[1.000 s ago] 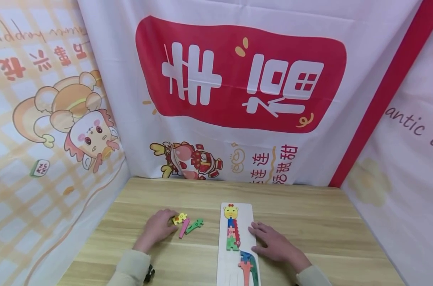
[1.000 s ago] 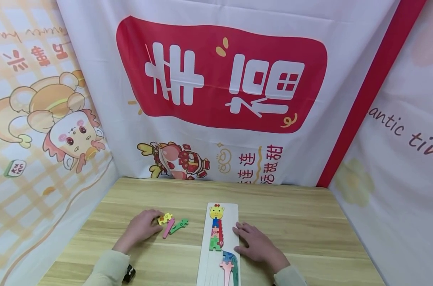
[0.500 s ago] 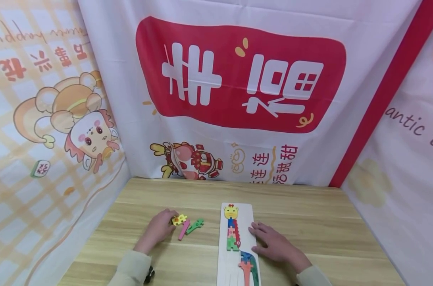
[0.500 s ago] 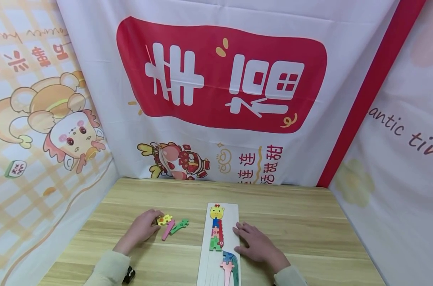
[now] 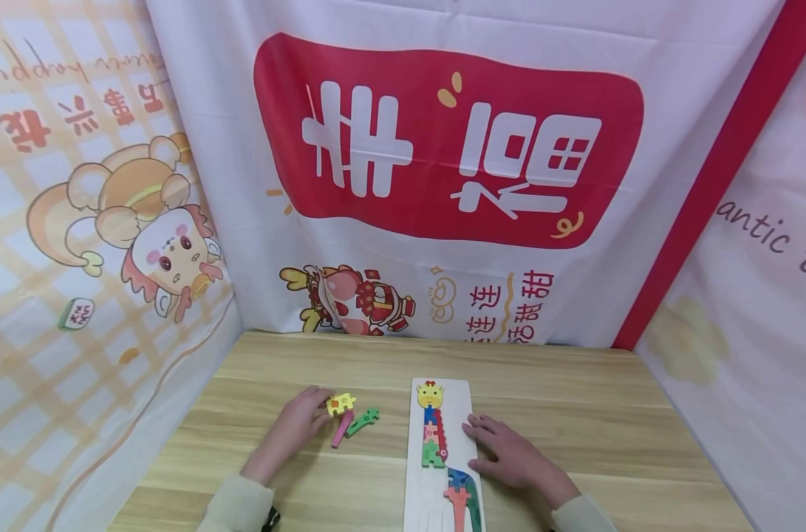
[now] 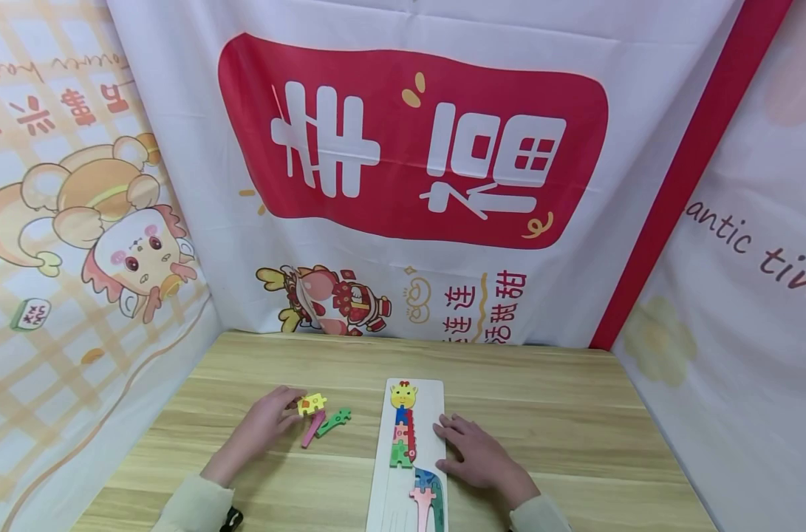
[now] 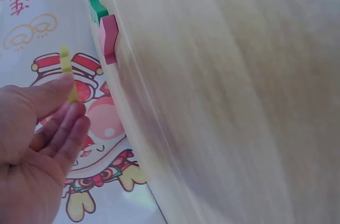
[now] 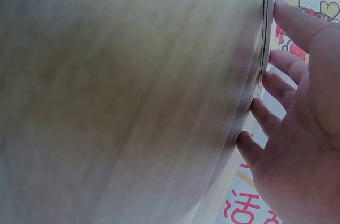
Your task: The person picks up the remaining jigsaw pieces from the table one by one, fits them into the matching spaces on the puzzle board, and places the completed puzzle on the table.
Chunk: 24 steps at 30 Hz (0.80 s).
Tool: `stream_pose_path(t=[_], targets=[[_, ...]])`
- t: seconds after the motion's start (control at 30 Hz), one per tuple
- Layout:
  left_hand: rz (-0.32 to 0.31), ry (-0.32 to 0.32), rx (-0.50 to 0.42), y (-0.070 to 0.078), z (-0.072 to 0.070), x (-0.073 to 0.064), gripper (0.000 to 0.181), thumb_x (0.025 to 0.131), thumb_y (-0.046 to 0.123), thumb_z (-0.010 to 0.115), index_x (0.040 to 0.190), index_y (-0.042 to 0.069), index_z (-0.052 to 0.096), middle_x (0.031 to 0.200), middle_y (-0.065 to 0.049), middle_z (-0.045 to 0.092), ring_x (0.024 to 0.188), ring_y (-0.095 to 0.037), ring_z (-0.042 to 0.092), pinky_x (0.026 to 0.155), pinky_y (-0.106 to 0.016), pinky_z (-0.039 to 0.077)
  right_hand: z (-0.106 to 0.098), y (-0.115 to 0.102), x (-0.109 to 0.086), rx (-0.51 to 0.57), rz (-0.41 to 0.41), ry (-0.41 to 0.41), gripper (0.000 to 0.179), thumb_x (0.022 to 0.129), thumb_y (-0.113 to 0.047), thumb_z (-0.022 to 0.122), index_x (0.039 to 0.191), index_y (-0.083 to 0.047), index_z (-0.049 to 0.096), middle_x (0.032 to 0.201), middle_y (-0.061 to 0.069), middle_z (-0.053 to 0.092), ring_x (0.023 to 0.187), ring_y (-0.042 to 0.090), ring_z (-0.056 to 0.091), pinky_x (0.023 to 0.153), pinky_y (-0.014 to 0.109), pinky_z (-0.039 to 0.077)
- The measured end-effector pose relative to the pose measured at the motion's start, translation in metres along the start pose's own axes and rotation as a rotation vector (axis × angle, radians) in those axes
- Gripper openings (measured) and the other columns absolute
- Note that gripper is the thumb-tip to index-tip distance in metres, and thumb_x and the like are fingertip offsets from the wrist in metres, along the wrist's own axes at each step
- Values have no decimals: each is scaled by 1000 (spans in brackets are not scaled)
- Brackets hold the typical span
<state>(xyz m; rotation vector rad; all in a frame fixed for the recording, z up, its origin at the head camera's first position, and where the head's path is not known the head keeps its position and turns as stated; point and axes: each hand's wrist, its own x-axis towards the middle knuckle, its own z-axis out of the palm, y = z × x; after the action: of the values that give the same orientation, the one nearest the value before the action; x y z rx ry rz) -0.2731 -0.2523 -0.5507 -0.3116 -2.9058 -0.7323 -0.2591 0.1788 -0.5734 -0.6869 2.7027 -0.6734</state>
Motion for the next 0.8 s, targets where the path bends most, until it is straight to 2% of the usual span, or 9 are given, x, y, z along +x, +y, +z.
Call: stream_pose_path(t=[0.07,0.17,0.27,0.43,0.57,0.7,0.8], targets=[[30,9,-4,4,-2,-3,43,88,12,81,130,6,68,117,-9,71,105,-23,69,96,-44,60,1,1,-1,-1,1,1,68,97,-57,63,156,-25,47,167,4,37,155,38,29,120,67,31],[115,41,24,8,-3,-8,44,87,12,82,129,6,68,118,-10,72,107,-24,70,96,-43,60,2,1,-1,1,1,-1,69,98,-57,62,156,-25,47,167,4,36,156,39,29,120,67,31],[221,93,62,11,-3,-12,41,85,13,84,123,9,70,117,-7,73,108,-23,70,95,-40,61,2,2,0,-11,2,1,69,98,-58,62,157,-25,46,167,3,36,156,38,29,120,66,31],[417,161,72,16,-2,-14,39,78,9,89,112,13,72,111,-1,73,103,-19,71,89,-35,62,2,3,2,-33,-3,13,70,97,-57,62,156,-24,46,167,2,37,155,37,30,120,65,33],[565,196,109,22,-2,-16,41,76,1,88,113,12,72,113,-3,73,103,-19,71,88,-32,63,2,4,2,-35,-9,13,70,97,-57,63,156,-24,46,167,3,38,155,37,30,120,65,33],[631,208,143,30,-3,-18,35,85,1,81,116,11,71,115,-3,73,104,-17,70,89,-29,62,2,3,1,-36,-13,16,70,97,-57,63,157,-24,46,167,3,38,155,37,31,120,65,33],[636,197,153,35,-3,-19,38,83,0,82,118,11,70,116,-2,72,106,-17,70,90,-28,62,2,3,1,-41,-11,15,70,97,-58,62,157,-24,46,167,2,37,155,38,30,120,65,33]])
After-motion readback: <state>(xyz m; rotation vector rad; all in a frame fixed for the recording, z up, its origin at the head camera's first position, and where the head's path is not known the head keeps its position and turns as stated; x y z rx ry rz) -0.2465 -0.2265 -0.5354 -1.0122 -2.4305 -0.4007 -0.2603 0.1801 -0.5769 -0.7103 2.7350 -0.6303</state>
